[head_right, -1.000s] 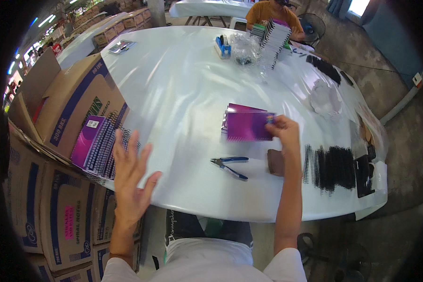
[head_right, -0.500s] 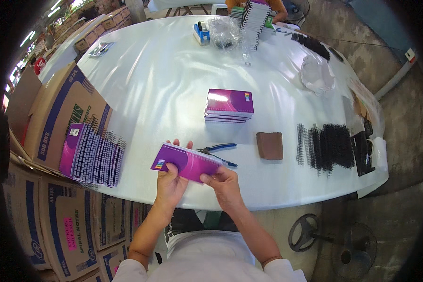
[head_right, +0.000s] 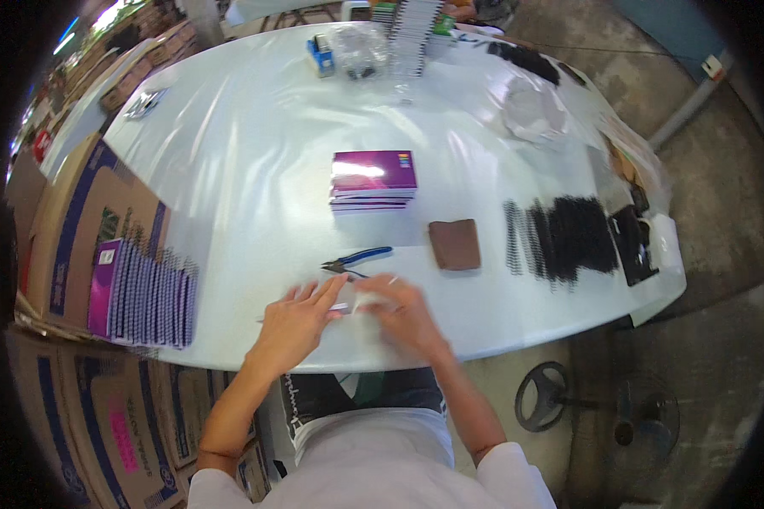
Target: The person assembles spiral notebooks by hand, threading plastic coils through the holes of covers and pages, and cutting the excess coil using a pair of pliers.
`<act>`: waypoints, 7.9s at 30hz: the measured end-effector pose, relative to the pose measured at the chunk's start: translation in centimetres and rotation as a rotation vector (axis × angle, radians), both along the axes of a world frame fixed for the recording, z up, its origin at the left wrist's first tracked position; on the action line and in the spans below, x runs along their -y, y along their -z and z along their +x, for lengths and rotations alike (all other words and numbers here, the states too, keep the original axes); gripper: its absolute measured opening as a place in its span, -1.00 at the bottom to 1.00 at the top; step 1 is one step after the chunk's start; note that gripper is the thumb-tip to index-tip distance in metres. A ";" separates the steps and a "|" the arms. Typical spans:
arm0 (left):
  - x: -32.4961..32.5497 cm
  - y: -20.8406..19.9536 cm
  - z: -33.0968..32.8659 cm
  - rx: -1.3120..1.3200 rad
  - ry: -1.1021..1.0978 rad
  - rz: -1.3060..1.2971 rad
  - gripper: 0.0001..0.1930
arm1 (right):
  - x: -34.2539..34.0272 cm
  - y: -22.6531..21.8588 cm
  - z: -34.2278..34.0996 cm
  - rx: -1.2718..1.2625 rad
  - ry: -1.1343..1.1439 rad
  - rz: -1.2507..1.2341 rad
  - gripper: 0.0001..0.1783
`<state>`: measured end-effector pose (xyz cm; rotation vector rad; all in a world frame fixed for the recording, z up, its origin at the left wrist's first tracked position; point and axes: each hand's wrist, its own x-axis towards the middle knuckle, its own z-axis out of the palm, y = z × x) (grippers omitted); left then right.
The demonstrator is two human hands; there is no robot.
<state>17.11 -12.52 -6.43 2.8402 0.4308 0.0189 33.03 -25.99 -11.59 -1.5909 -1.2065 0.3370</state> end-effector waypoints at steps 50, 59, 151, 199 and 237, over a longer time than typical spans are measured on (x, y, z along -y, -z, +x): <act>-1.0 -0.2 0.7 -0.127 0.168 -0.054 -0.54 | 0.4 -5.2 0.5 0.316 -0.354 -0.441 -0.83; -0.7 0.3 -0.2 -0.138 0.338 -0.086 -0.42 | 5.2 -5.5 14.9 0.669 -0.052 -0.771 -0.34; -4.5 5.4 -6.0 0.592 -0.286 -0.527 -0.39 | -5.5 1.6 3.3 0.809 -0.056 -0.287 -0.57; -7.3 -11.8 -20.7 0.735 -0.587 0.280 -0.05 | -9.8 -3.1 20.4 -0.258 0.422 -0.427 -0.63; 0.6 0.8 0.9 0.042 0.039 -0.058 -0.44 | 5.7 1.1 22.3 0.666 0.970 -0.605 -0.84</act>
